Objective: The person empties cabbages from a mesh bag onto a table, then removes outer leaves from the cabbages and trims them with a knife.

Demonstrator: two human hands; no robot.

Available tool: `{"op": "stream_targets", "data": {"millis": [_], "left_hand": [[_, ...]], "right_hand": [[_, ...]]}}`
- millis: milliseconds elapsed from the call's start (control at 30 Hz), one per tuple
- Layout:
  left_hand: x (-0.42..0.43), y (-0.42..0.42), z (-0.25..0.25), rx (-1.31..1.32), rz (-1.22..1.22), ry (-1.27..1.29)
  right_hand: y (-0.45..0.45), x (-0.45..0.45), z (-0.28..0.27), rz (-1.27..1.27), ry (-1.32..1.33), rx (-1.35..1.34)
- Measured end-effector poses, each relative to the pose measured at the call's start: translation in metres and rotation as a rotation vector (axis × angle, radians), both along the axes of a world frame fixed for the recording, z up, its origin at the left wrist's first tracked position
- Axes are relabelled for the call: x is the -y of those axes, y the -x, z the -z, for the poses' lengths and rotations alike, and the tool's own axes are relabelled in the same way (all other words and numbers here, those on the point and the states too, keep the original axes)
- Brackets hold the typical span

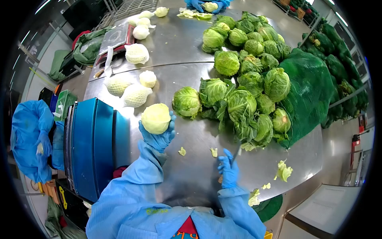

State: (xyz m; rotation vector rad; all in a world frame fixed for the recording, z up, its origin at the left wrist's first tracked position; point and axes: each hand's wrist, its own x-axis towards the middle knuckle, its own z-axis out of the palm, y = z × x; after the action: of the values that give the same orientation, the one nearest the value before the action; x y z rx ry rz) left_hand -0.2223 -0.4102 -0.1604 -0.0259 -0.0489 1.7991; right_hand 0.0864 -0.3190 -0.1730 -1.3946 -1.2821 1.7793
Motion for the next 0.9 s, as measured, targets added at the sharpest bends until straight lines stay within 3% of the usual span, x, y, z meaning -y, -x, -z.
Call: {"op": "stream_targets", "data": {"millis": [167, 267, 300, 367, 400, 500, 533, 633, 667, 733, 833, 900], "left_hand": [[0.012, -0.034, 0.018, -0.51, -0.073, 0.18], [0.026, -0.051, 0.042, -0.728, 0.005, 0.184], [0.033, -0.066, 0.006, -0.875, 0.018, 0.212], [0.053, -0.085, -0.019, -0.94, 0.04, 0.359], [0.059, -0.09, -0.022, -0.968, 0.044, 0.437], [0.07, -0.089, -0.015, -1.236, 0.377, 0.348], [0.083, -0.096, -0.022, -0.415, 0.316, 0.491], [0.099, -0.112, -0.005, -0.437, 0.166, 0.444], [0.102, -0.117, -0.002, -0.363, 0.138, 0.386], [0.105, -0.122, 0.003, -0.218, 0.082, 0.265], [0.101, -0.117, 0.018, -0.109, 0.173, 0.219], [0.085, -0.124, 0.004, -0.234, 0.087, 0.532]], "right_hand": [[0.061, 0.015, -0.05, -0.168, 0.32, -0.225], [0.077, 0.026, -0.05, -0.202, 0.448, -0.397], [0.073, 0.028, -0.05, -0.215, 0.45, -0.407], [0.067, 0.029, -0.049, -0.256, 0.452, -0.425], [0.059, 0.024, -0.058, -0.342, 0.379, -0.493], [0.055, 0.028, -0.066, -0.518, 0.073, -0.277], [0.052, 0.031, -0.065, -0.571, 0.074, -0.272], [0.056, 0.035, -0.048, -0.342, 0.246, -0.343], [0.05, 0.03, -0.038, -0.317, 0.142, -0.252], [0.032, 0.027, -0.024, -0.182, 0.239, -0.182], [-0.02, 0.03, 0.067, 0.045, -0.055, -0.207], [-0.051, 0.039, 0.047, 0.284, -0.009, -0.212]]}}
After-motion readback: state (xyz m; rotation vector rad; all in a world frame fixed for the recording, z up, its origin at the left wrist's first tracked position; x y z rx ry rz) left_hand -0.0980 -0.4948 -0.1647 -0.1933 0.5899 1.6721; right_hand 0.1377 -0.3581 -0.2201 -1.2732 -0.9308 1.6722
